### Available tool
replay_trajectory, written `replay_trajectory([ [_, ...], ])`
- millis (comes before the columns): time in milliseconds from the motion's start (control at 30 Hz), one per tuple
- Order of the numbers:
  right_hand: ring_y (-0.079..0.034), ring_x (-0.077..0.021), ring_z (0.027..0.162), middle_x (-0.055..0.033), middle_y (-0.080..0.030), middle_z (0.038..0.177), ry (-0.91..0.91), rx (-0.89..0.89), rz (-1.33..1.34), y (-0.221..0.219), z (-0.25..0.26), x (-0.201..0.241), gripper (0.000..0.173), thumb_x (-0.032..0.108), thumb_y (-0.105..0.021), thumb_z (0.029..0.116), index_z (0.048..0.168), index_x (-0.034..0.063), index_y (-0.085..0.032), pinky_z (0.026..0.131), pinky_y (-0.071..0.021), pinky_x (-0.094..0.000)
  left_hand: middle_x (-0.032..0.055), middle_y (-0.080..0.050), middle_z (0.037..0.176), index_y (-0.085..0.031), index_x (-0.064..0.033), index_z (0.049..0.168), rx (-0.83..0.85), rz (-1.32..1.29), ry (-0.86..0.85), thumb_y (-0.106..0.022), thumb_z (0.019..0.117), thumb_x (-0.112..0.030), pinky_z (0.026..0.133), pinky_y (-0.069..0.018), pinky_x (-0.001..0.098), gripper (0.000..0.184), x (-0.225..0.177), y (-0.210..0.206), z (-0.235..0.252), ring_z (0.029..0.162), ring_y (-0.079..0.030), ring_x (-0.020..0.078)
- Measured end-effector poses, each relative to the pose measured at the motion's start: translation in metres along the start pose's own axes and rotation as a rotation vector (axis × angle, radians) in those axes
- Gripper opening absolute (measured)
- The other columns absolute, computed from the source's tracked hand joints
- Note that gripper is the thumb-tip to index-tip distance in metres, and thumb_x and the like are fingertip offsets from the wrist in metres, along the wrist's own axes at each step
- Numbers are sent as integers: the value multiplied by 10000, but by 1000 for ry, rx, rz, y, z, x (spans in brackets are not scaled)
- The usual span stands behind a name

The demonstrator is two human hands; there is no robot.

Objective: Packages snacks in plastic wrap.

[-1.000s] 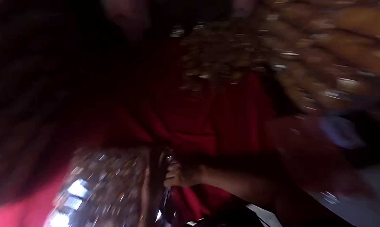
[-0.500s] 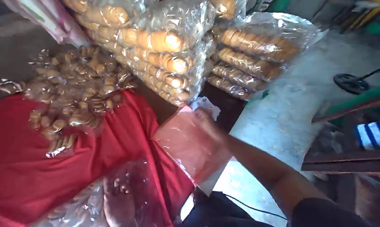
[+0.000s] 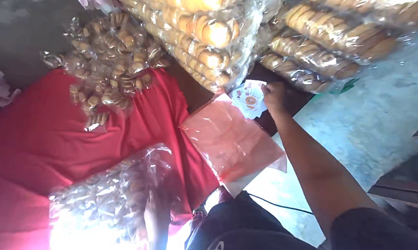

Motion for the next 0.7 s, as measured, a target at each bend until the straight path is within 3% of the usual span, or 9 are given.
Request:
replay_trajectory([
  [100, -623, -283, 1198, -219, -654, 1253, -119, -82, 263, 29, -22, -4, 398, 245, -533, 1053, 1270, -78, -615, 1084, -458, -429, 197, -724, 967, -697, 33, 1149, 61, -184, 59, -588, 1025, -180, 855, -550, 531, 270, -4, 19, 5, 893, -707, 317],
  [167, -556, 50, 732, 113, -605, 888, -339, -15, 914, 7, -47, 25, 111, 257, -525, 1059, 1137, 197, -578, 706, -479, -116, 129, -727, 935, -717, -21, 1141, 68, -210, 89, -550, 1046, -226, 798, -567, 461, 281, -6, 41, 1, 824, -700, 233],
  [200, -510, 82, 596, 149, -578, 777, -391, 168, 1266, -15, -68, 63, 158, 230, -405, 1099, 1048, 243, -553, 576, -449, -72, 127, -733, 920, -730, -23, 1128, 8, -198, 52, -560, 1035, -222, 781, -573, 463, 278, -13, 53, -4, 811, -708, 237],
  [267, -521, 69, 533, 128, -591, 681, -316, 632, 1326, -59, -142, 146, 379, 103, -242, 1078, 899, 193, -563, 532, -465, -79, 148, -744, 900, -739, -3, 1084, -151, -167, -58, -609, 982, -178, 733, -588, 493, 241, -32, 74, -15, 787, -730, 280],
  [333, -658, -104, 742, -42, -695, 809, 180, 976, 697, -93, -221, 219, 136, 2, -565, 964, 945, 9, -700, 752, -566, -277, 110, -725, 808, -728, 4, 1035, -257, -218, -139, -633, 946, -142, 637, -583, 398, 197, -48, 87, -26, 678, -702, 208],
  [400, -659, -274, 838, -190, -689, 891, 426, 1169, 335, -129, -282, 260, 265, 187, -617, 1013, 1016, -63, -707, 822, -521, -485, 92, -696, 736, -712, 17, 991, -293, -276, -214, -632, 938, -101, 580, -560, 348, 152, -63, 94, -35, 611, -669, 172],
  [533, -563, -13, 588, 48, -585, 684, 37, 1357, 693, -175, -334, 277, 184, 118, -508, 1031, 918, 20, -617, 601, -511, -205, 98, -706, 731, -713, 12, 933, -331, -299, -383, -644, 898, -63, 558, -578, 351, 108, -75, 93, -46, 606, -691, 191],
  [600, -617, -44, 728, -32, -632, 860, -70, 1367, 793, -187, -354, 300, 181, 74, -527, 1031, 1075, -73, -622, 714, -550, -240, 108, -717, 755, -715, 14, 934, -317, -312, -424, -649, 893, -62, 580, -585, 366, 109, -77, 94, -46, 628, -703, 209],
  [700, -618, -69, 774, -113, -659, 926, 97, 1119, 764, -202, -384, 357, 199, 47, -598, 989, 1095, -117, -631, 730, -528, -226, 132, -715, 768, -709, 30, 961, -288, -339, -514, -655, 880, -23, 575, -587, 396, 110, -83, 97, -46, 634, -710, 246],
])
Point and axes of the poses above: each hand's wrist, its own z-axis towards the middle knuckle, its own y-axis out of the back of the hand, x = y × z, the point moved 10 cm from there along z, towards the middle knuckle
